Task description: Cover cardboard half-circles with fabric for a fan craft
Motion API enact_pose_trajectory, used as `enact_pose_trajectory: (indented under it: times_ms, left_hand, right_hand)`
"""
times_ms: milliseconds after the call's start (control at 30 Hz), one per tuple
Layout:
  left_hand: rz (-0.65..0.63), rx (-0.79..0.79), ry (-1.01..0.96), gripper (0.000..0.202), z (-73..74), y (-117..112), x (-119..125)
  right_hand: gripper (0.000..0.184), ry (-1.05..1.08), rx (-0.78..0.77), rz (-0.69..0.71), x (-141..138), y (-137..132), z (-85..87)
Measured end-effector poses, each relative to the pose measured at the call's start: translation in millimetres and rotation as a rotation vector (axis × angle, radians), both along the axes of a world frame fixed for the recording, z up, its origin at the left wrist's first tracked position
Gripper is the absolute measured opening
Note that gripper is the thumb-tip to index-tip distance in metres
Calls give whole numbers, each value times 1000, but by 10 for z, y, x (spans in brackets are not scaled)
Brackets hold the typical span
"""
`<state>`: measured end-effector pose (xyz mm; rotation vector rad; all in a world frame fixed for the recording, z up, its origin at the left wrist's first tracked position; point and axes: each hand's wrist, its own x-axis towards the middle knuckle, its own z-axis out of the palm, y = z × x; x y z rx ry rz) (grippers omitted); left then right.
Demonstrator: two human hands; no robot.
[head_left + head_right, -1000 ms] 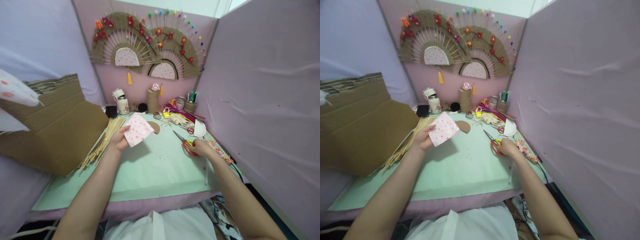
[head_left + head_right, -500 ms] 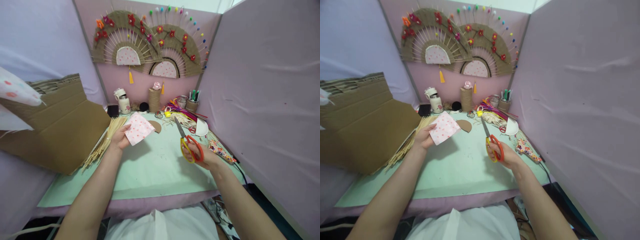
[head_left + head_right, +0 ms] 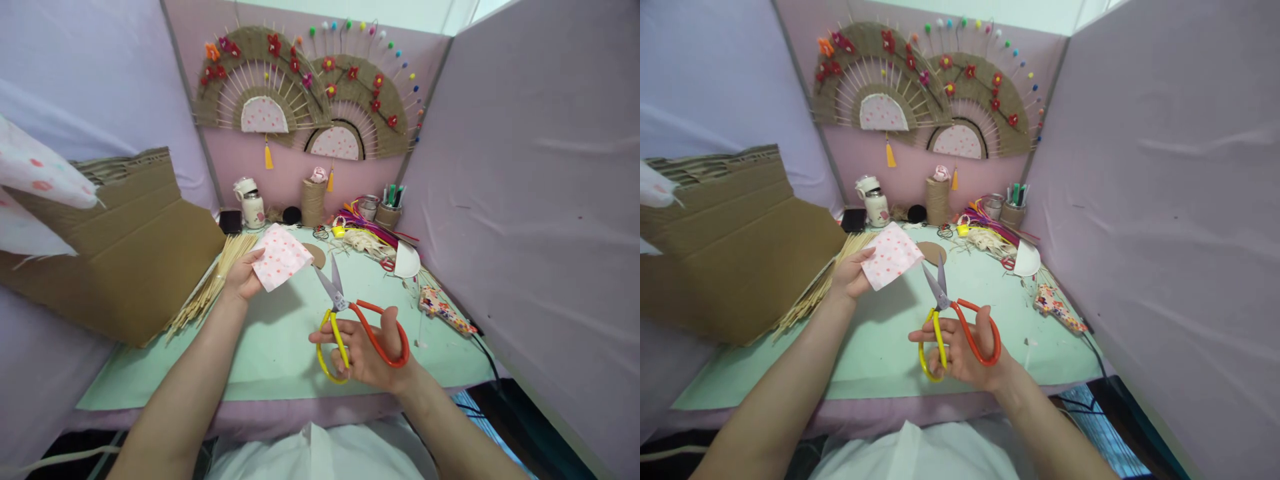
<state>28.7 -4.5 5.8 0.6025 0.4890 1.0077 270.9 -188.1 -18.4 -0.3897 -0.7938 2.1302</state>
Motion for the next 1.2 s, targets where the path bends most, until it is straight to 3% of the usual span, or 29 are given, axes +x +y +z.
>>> enact_pose_trajectory:
  times_ms: [200,467,633,967,1200]
  left_hand:
    - [-53,9,-26,69,-35,-20,34]
    - [-117,71,-6,62,101,-197,122]
    - [-153,85,-15,66,88,-244,125]
    - [-35,62,1,82,46,-213,129]
    - [-52,73,16,81,61,-225,118]
  right_hand:
    - [100,32,-34,6,-46,127,-91]
    - [99,85,-13,-6,-154,194,-52]
    - [95,97,-13,-76,-227,179,2]
    - [83,139,-14,-135,-182,120,57]
    - [77,145,-81,-144,-148,51,108]
